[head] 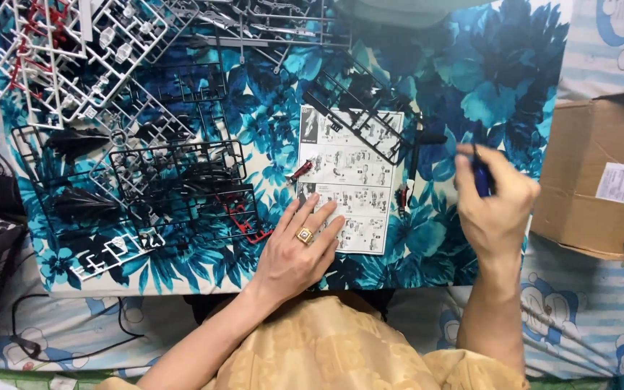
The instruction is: The person uses blue-handled pliers to cut small plastic parts from model kit sprues. They consult an instruction manual, compare parts to diagrams, and handle multiple sprues and loose pieces on a floral-patterned surface.
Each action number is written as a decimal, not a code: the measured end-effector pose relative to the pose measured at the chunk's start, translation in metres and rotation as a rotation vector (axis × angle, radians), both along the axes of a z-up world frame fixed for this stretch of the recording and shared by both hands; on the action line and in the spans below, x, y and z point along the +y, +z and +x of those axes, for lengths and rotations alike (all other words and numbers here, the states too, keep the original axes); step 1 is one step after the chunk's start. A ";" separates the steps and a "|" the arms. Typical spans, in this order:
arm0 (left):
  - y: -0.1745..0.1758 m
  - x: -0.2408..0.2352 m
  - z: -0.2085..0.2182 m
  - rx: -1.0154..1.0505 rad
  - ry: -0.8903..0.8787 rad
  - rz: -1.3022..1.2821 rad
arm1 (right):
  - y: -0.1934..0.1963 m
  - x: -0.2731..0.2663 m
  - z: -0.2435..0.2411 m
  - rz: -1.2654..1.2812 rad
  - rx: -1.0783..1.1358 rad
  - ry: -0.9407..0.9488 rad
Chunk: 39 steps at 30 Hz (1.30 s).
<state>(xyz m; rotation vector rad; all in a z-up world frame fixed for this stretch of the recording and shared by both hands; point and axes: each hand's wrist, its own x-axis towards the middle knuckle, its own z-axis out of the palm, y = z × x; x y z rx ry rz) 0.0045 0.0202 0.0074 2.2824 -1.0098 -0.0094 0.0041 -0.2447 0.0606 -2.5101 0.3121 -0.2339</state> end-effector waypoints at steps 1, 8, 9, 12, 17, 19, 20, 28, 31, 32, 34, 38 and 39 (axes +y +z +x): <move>0.000 0.000 0.001 0.001 0.005 0.003 | -0.002 0.000 -0.006 0.003 0.001 0.005; 0.002 -0.002 0.001 0.012 -0.008 0.021 | -0.032 -0.007 -0.054 0.740 0.021 -0.262; 0.002 -0.002 0.001 0.009 -0.004 0.033 | -0.041 -0.011 -0.060 1.078 -0.032 -0.316; 0.000 -0.002 0.001 0.013 -0.002 0.039 | -0.067 -0.029 -0.075 1.498 -0.127 -0.195; 0.000 -0.004 0.001 0.006 0.008 0.069 | -0.087 -0.037 -0.085 1.719 -0.180 -0.254; 0.000 -0.003 0.000 0.002 0.016 0.078 | -0.088 -0.038 -0.085 1.744 -0.228 -0.258; 0.000 -0.003 0.000 0.004 0.013 0.097 | -0.089 -0.038 -0.085 1.736 -0.223 -0.286; 0.001 -0.014 -0.002 -0.015 0.071 0.185 | -0.094 -0.039 -0.090 1.607 -0.173 -0.287; 0.001 -0.018 -0.002 -0.045 0.097 0.198 | -0.090 -0.036 -0.085 1.548 -0.166 -0.245; 0.000 -0.019 -0.003 -0.062 0.110 0.223 | -0.090 -0.035 -0.085 1.557 -0.168 -0.250; -0.002 -0.021 -0.006 -0.078 0.121 0.247 | -0.089 -0.034 -0.085 1.565 -0.170 -0.257; -0.003 -0.023 -0.008 -0.077 0.146 0.267 | -0.088 -0.034 -0.083 1.560 -0.170 -0.228; -0.004 -0.023 -0.008 -0.073 0.152 0.262 | -0.088 -0.034 -0.083 1.557 -0.167 -0.218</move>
